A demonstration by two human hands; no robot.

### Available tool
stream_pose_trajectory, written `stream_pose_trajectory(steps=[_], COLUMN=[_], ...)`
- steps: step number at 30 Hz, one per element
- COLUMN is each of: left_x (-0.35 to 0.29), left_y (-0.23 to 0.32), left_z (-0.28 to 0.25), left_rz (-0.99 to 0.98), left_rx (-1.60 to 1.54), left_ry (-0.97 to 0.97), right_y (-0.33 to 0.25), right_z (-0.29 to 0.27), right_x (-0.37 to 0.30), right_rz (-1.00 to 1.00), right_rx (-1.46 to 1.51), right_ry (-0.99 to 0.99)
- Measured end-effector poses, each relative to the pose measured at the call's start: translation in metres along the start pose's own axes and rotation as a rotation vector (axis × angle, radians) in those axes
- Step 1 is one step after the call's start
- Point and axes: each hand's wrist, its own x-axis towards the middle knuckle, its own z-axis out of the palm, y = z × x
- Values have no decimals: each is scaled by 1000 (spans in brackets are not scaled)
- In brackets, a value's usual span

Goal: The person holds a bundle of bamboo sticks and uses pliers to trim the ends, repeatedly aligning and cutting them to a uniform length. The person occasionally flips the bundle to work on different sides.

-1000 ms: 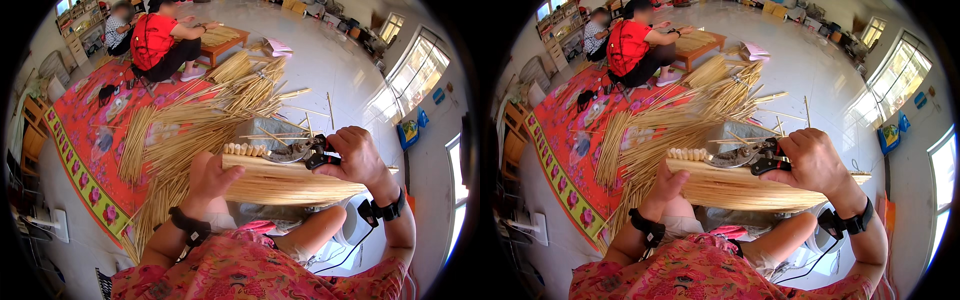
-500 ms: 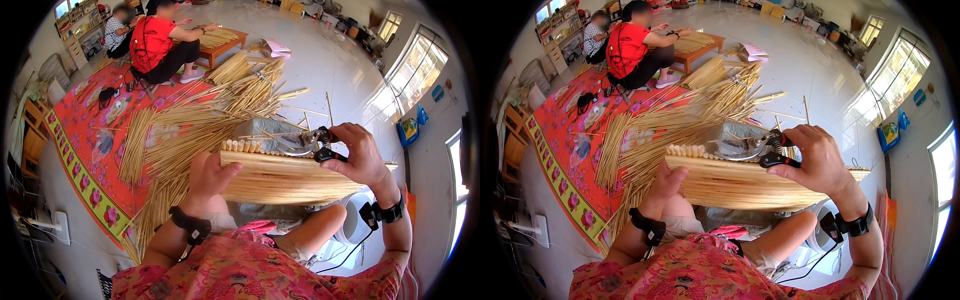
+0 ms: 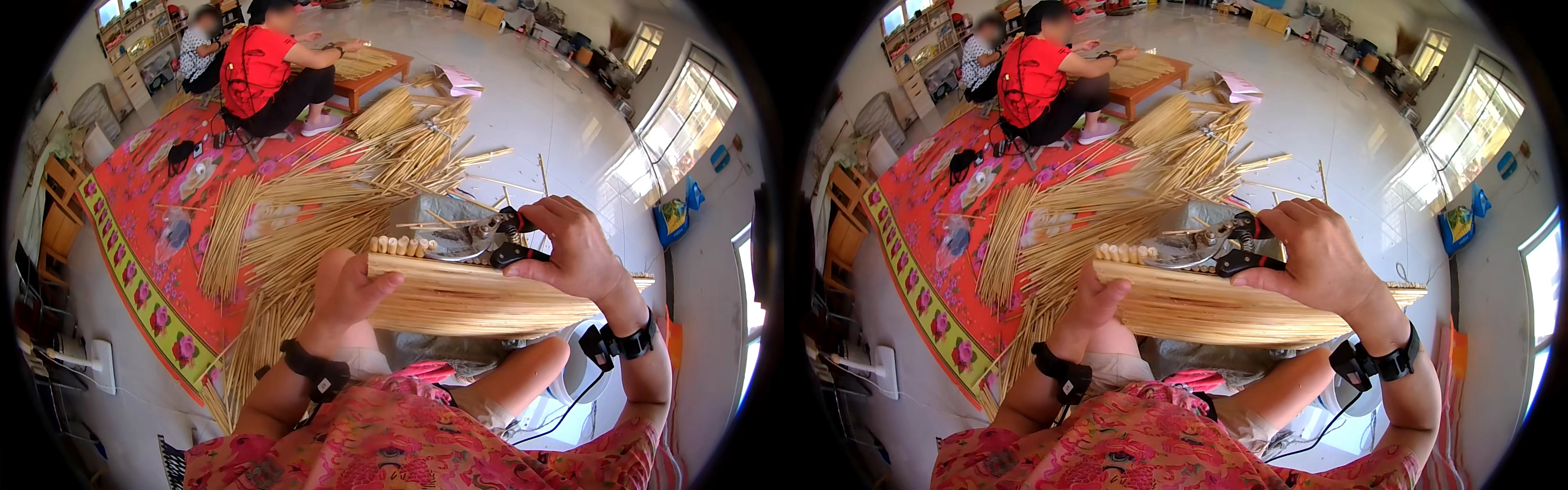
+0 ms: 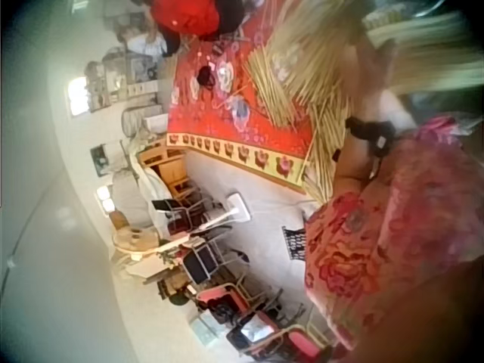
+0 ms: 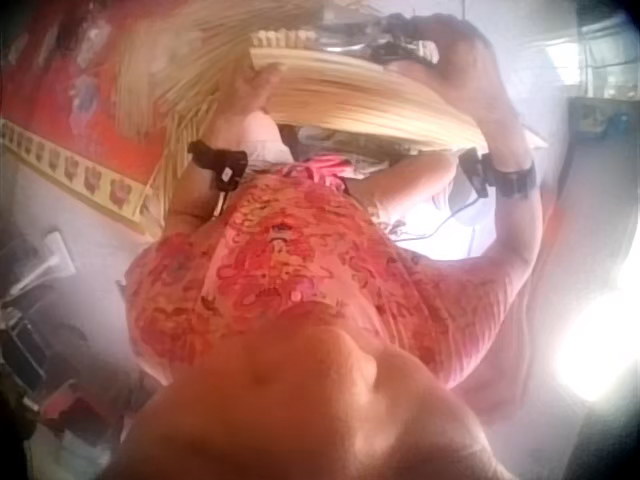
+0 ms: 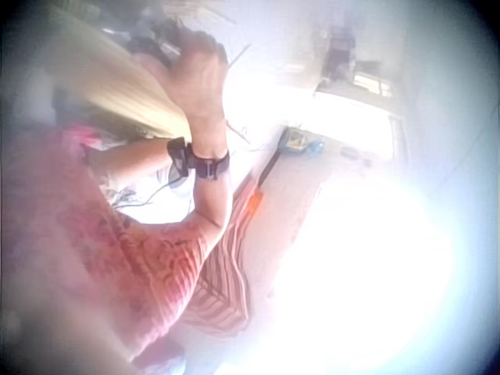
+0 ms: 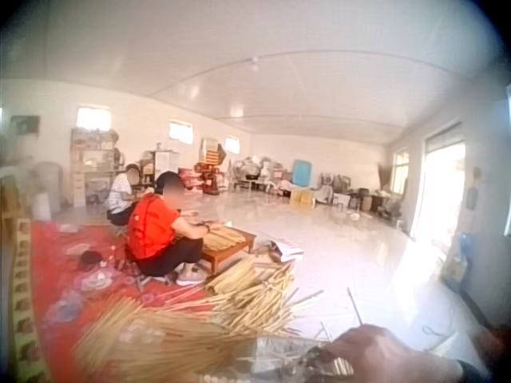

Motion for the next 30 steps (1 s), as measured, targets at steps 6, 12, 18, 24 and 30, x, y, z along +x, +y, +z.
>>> stream_pose_trajectory(steps=[6, 12, 18, 24, 30], left_x=[-2, -1, 1, 4, 2], left_y=[2, 2, 1, -5, -3], left_z=[0, 0, -1, -2, -1], left_rz=[-80, -61, -45, 2, 18], left_rx=[-18, -9, 6, -49, -10], left_ry=[13, 6, -7, -19, -12], right_y=[2, 3, 4, 3, 3], right_z=[0, 2, 4, -6, -13], right_x=[0, -2, -6, -14, -10], right_rz=[-41, -84, -118, -56, 7], right_rx=[-19, -86, -139, -180, -97], right_ry=[29, 24, 47, 18, 60])
